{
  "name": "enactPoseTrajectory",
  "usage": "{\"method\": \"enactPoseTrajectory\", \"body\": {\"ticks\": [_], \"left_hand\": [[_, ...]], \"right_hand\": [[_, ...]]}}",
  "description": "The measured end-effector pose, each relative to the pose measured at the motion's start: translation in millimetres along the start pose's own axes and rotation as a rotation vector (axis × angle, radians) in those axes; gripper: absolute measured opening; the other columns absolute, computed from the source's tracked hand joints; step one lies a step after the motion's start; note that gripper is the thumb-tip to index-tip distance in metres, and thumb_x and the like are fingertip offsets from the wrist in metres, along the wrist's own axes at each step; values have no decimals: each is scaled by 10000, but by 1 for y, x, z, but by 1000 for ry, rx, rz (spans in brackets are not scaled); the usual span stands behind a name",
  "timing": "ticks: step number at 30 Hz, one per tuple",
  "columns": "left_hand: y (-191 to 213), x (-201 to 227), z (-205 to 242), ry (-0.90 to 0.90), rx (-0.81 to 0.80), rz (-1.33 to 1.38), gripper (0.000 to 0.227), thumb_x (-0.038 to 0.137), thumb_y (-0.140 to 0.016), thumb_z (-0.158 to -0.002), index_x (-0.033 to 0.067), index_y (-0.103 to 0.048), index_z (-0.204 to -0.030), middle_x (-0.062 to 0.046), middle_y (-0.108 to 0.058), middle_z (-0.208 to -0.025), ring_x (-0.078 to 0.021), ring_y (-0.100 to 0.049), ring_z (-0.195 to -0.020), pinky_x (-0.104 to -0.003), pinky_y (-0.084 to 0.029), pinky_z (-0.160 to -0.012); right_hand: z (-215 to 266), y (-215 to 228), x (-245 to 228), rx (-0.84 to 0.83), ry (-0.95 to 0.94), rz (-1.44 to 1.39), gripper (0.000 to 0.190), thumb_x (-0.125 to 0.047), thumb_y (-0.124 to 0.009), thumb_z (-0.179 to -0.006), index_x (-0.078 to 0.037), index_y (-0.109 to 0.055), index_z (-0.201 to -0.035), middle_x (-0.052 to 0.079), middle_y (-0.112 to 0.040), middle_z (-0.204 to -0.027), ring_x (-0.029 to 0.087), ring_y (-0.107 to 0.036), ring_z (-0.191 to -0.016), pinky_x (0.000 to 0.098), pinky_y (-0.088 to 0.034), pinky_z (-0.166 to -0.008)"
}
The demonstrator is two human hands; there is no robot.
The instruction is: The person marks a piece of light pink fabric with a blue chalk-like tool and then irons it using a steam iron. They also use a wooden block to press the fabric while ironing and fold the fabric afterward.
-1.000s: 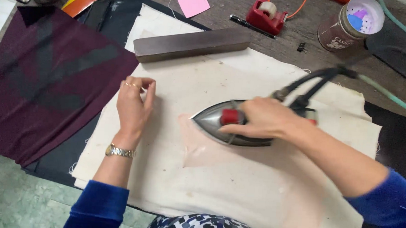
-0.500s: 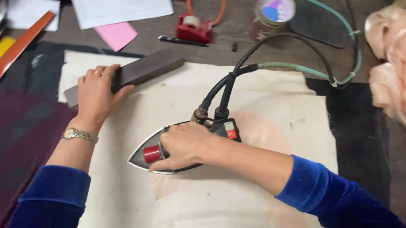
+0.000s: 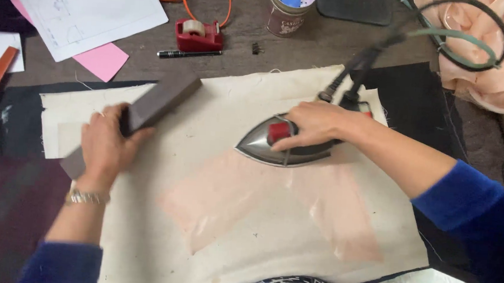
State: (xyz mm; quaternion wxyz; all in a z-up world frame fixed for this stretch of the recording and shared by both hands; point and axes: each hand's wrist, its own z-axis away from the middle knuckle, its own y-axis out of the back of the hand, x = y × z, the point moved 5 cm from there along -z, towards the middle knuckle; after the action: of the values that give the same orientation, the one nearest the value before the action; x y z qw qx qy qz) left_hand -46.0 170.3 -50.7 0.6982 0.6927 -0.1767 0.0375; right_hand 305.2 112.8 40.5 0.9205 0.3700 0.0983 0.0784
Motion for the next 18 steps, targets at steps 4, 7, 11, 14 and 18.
{"method": "enactPoseTrajectory", "body": {"ticks": [4, 7, 11, 14, 18], "left_hand": [[-1, 33, 56, -111, -13, 39, 642, 453, -694, -741, 98, -558, -1258, -146, -638, -1055, -403, -563, -921, -524, -418, -743], [-14, 50, 104, -159, -134, -49, 636, 373, -682, -700, 168, -508, -1276, -94, -613, -1044, -367, -564, -900, -505, -437, -736], [-61, 48, 143, -183, -320, -159, 693, 519, -668, -692, 308, -407, -1298, 30, -574, -1135, -289, -555, -962, -460, -450, -757], [-130, 6, 161, -89, -344, -321, 913, 665, -644, -620, 434, -249, -1411, 166, -480, -1216, -181, -510, -1041, -382, -446, -787], [-90, 41, 157, -81, 256, -152, 656, 660, -574, -556, 349, -614, -1132, 113, -634, -899, -211, -569, -677, -365, -377, -589]], "right_hand": [[17, -26, 26, -4, -52, 1, 652, -765, -546, -745, -116, -511, -682, 95, -625, -692, 292, -586, -642, 401, -390, -602], [28, -47, 39, 19, -44, 29, 672, -790, -551, -729, -120, -548, -682, 100, -648, -688, 298, -620, -649, 408, -419, -617], [53, -34, 49, 11, -221, -141, 523, -686, -612, -800, -178, -558, -688, -24, -529, -607, 180, -524, -596, 322, -385, -590], [41, -25, 75, 118, -301, -303, 588, -674, -648, -813, -139, -501, -621, -23, -388, -533, 135, -345, -469, 301, -262, -508], [22, 21, 87, 248, -448, -502, 513, -653, -625, -752, -142, -617, -709, 21, -619, -667, 158, -559, -584, 306, -329, -547]]}}
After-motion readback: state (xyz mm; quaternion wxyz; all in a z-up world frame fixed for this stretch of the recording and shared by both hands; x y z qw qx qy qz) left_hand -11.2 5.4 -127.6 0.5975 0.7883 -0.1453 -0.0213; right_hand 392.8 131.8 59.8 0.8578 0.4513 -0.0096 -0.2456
